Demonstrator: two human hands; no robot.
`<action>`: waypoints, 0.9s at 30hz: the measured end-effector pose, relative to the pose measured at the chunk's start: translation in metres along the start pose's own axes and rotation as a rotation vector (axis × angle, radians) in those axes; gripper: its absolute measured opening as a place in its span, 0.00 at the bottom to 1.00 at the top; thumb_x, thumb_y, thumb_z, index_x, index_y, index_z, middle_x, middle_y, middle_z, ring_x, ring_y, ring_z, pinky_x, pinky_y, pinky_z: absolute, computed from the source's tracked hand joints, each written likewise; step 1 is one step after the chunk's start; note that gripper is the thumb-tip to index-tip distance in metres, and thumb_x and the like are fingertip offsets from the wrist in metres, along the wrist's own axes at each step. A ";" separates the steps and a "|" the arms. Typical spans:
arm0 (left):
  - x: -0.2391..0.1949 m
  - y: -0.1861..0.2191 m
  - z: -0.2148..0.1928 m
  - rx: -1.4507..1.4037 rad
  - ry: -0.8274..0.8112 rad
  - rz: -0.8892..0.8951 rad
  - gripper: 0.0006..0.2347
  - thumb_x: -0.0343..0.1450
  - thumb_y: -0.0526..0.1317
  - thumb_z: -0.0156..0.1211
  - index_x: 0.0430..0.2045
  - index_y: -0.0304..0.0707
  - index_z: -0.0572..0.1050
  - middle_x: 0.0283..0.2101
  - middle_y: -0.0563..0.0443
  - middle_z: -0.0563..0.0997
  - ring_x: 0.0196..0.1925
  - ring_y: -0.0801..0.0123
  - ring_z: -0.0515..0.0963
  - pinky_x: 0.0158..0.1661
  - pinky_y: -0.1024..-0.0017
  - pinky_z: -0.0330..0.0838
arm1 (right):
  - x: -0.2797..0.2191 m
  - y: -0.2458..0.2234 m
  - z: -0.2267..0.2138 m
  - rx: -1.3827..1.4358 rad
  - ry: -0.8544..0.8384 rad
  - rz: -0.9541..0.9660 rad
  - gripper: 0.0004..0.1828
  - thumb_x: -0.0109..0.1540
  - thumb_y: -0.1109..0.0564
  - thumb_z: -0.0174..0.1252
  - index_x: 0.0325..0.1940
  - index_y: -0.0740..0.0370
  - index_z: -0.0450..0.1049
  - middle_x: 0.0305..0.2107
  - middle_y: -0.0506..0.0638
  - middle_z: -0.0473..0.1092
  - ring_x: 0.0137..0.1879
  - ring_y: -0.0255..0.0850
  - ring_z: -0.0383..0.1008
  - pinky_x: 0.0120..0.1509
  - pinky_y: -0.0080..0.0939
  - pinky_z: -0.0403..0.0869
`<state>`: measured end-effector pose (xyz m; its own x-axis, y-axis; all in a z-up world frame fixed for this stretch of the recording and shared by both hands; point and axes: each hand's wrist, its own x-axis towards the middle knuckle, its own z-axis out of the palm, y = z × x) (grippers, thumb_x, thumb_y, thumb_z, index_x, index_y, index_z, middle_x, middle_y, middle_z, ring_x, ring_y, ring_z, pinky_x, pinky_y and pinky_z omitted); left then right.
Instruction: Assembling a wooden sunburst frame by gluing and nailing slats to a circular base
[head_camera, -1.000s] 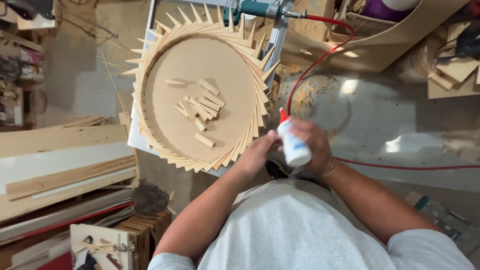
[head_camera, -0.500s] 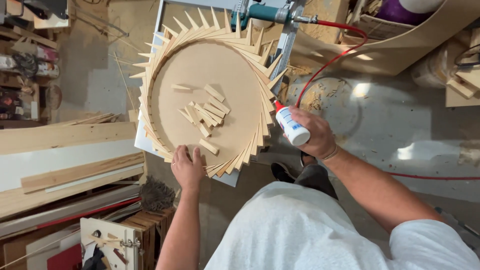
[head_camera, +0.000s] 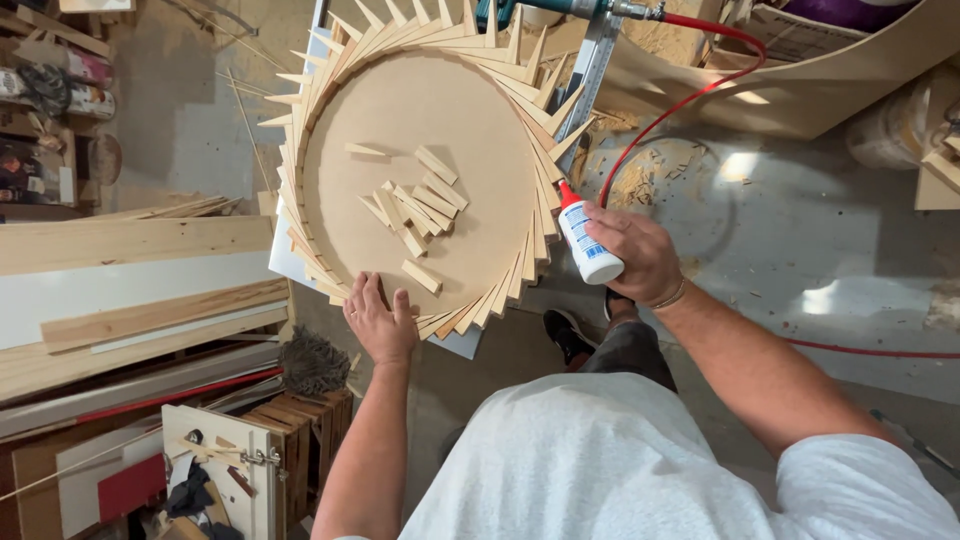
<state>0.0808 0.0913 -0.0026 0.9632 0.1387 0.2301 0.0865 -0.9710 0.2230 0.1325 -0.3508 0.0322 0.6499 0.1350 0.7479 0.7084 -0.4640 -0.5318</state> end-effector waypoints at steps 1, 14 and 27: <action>0.001 0.001 -0.001 -0.006 -0.002 -0.001 0.32 0.73 0.70 0.39 0.57 0.44 0.72 0.62 0.42 0.73 0.65 0.45 0.71 0.67 0.47 0.55 | -0.001 0.000 -0.001 0.019 -0.003 0.000 0.25 0.60 0.46 0.65 0.54 0.65 0.79 0.51 0.62 0.78 0.46 0.56 0.81 0.52 0.49 0.77; 0.000 0.002 -0.002 0.002 -0.018 -0.018 0.31 0.73 0.70 0.39 0.57 0.46 0.72 0.63 0.42 0.72 0.65 0.46 0.71 0.67 0.48 0.55 | 0.005 -0.007 -0.001 -0.019 0.014 0.006 0.22 0.59 0.51 0.67 0.54 0.63 0.79 0.51 0.60 0.78 0.45 0.55 0.80 0.54 0.50 0.77; 0.000 0.000 0.000 -0.015 0.001 -0.006 0.31 0.73 0.69 0.42 0.56 0.44 0.72 0.62 0.42 0.73 0.64 0.45 0.71 0.68 0.48 0.55 | 0.004 -0.010 0.000 -0.021 0.006 0.010 0.22 0.60 0.50 0.65 0.54 0.62 0.79 0.52 0.60 0.78 0.44 0.55 0.80 0.53 0.50 0.77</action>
<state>0.0807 0.0913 -0.0021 0.9626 0.1445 0.2293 0.0884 -0.9672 0.2382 0.1281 -0.3457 0.0403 0.6556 0.1252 0.7446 0.6956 -0.4838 -0.5311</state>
